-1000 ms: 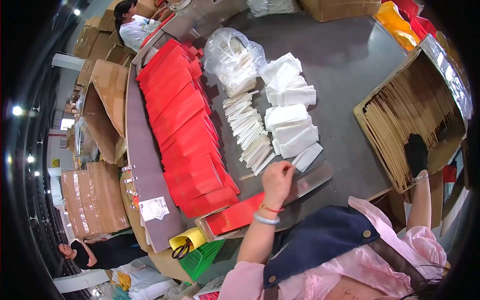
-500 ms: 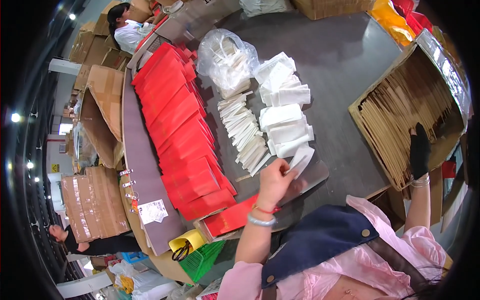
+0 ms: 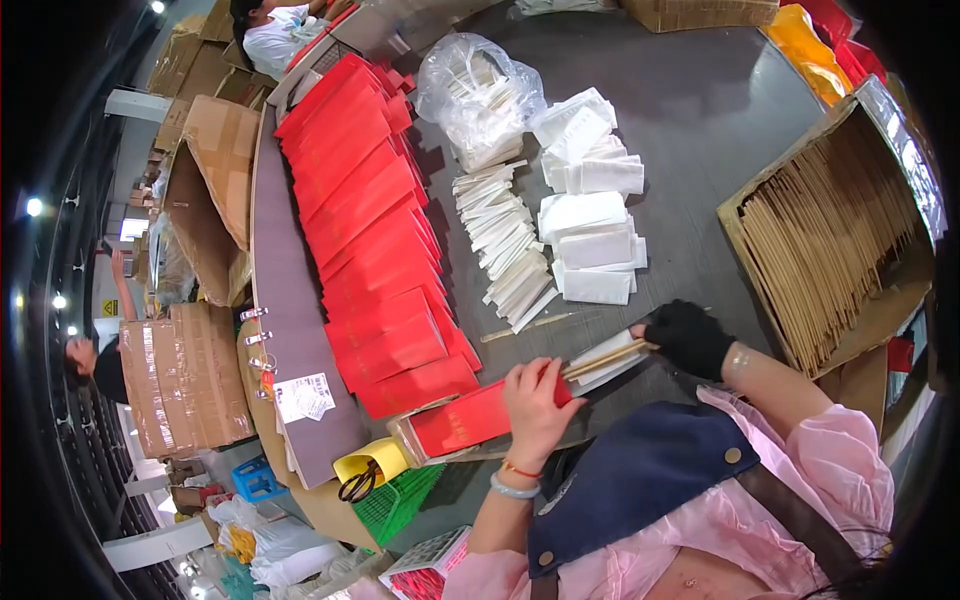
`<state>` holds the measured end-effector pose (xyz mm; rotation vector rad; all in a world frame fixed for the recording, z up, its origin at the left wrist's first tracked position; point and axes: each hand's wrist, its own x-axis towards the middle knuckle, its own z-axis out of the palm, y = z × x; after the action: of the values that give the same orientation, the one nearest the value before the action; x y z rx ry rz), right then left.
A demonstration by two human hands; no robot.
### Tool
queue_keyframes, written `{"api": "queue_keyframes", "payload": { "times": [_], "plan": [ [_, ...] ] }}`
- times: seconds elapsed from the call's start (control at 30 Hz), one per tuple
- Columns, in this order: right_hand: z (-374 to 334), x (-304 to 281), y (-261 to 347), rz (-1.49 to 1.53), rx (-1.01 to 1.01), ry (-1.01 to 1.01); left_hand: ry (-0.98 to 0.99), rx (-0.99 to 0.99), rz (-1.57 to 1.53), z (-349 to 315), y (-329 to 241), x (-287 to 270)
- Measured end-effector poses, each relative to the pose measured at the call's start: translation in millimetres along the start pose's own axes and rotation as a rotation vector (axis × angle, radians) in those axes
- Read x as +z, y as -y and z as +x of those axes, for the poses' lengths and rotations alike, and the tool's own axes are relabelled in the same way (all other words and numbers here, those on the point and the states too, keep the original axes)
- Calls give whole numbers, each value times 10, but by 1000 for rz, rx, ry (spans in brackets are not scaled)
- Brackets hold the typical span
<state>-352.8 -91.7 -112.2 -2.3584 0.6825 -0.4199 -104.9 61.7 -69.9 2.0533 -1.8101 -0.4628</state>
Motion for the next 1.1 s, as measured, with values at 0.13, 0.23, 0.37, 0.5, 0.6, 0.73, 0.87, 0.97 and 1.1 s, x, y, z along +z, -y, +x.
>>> {"api": "queue_keyframes", "payload": {
  "times": [0.13, 0.23, 0.37, 0.5, 0.6, 0.73, 0.87, 0.97, 1.1],
  "plan": [
    [72, 121, -84, -22, -42, -120, -26, -8, 36, 85, -155, 34],
    [13, 179, -137, 127, 215, -183, -31, 12, 41, 56, -109, 77],
    [264, 588, 418, 495, 175, -10, -33, 75, 13, 215, -188, 195],
    [366, 116, 466, -159, 14, -63, 82, 156, 74, 332, -189, 32],
    [247, -55, 323, -216, -3, 87, 276, 217, 121, 497, -319, -336],
    [184, -469, 306, -126, 193, -141, 141, 252, 83, 658, 204, -943],
    [209, -577, 380, -211, 251, -78, -179, -80, 309, 423, 540, -754],
    [195, -499, 461, -293, 153, -101, -116, -333, 213, 82, 216, -126],
    [205, -432, 469, -324, 102, 0, -96, -464, 28, -58, 246, 195]
  ]
}}
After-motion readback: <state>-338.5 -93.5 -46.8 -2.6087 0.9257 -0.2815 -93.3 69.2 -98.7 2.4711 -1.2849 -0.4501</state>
